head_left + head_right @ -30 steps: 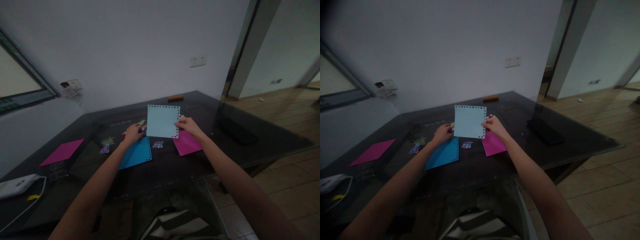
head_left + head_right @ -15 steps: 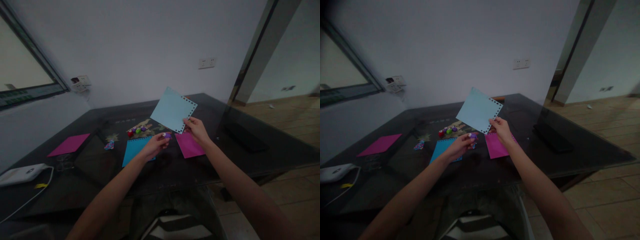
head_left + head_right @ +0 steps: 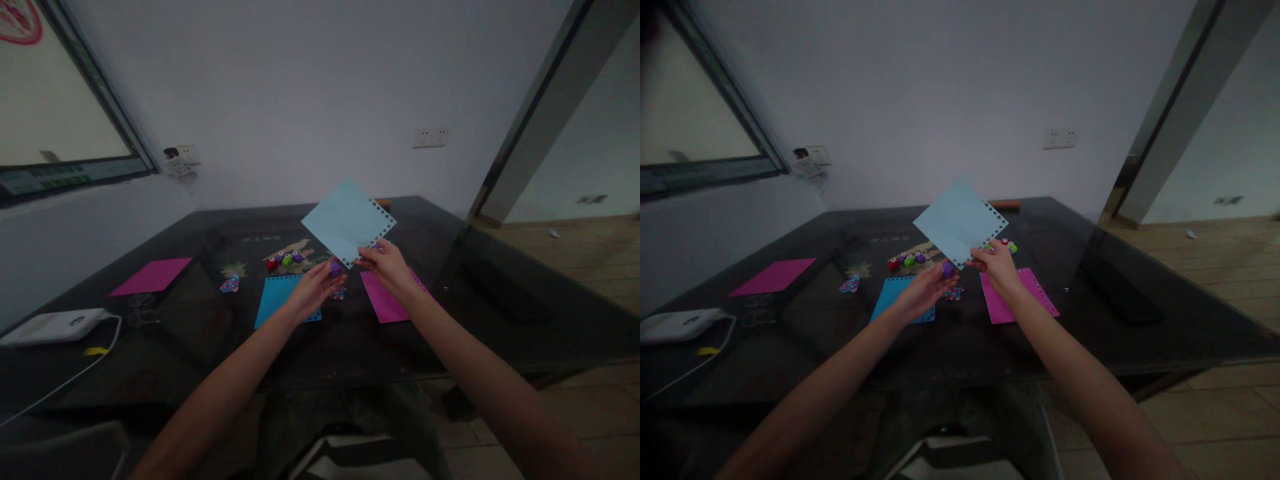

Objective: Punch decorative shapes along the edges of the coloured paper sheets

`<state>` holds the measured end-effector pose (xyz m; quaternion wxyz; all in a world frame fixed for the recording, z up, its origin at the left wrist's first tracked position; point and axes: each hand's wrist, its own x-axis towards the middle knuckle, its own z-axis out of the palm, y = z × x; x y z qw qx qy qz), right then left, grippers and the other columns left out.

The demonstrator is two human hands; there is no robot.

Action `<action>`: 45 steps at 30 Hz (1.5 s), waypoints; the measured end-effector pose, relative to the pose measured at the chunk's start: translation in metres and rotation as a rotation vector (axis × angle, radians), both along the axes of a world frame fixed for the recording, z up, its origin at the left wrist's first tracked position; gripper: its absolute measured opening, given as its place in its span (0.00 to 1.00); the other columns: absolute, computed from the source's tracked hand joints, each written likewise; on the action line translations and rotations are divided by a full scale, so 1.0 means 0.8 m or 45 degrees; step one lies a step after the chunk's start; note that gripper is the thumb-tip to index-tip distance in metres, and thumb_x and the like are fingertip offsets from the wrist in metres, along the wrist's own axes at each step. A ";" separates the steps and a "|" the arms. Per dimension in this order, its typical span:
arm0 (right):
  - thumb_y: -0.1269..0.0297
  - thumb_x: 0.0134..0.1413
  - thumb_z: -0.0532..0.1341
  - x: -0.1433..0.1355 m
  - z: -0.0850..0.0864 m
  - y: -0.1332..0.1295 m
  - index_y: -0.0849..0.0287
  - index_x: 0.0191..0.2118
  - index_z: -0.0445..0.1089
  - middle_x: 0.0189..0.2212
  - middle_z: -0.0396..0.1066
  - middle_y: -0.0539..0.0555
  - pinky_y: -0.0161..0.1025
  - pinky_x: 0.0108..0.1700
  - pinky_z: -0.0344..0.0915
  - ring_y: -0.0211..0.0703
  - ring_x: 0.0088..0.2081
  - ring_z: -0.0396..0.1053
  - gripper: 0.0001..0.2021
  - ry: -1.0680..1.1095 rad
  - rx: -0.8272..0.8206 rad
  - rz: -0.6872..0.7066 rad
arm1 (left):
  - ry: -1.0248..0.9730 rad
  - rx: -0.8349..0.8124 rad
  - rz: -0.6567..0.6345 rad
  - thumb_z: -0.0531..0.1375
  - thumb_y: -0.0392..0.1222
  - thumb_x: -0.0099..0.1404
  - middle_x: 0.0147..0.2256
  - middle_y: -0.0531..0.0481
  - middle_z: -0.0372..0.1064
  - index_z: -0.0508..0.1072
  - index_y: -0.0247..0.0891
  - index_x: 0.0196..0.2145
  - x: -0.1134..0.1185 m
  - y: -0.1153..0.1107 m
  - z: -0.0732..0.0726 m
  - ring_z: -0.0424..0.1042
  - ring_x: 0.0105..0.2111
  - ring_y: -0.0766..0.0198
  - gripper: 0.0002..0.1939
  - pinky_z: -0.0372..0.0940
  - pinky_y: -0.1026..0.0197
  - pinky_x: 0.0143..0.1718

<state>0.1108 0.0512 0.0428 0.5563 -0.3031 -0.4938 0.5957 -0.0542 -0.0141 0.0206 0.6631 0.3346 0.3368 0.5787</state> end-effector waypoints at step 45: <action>0.51 0.35 0.69 -0.006 -0.022 0.005 0.60 0.27 0.71 0.24 0.73 0.53 0.36 0.26 0.69 0.38 0.24 0.69 0.18 -0.193 0.276 -0.105 | 0.266 0.119 0.173 0.68 0.37 0.50 0.34 0.47 0.73 0.71 0.34 0.37 0.001 -0.003 0.007 0.74 0.31 0.65 0.16 0.67 0.64 0.34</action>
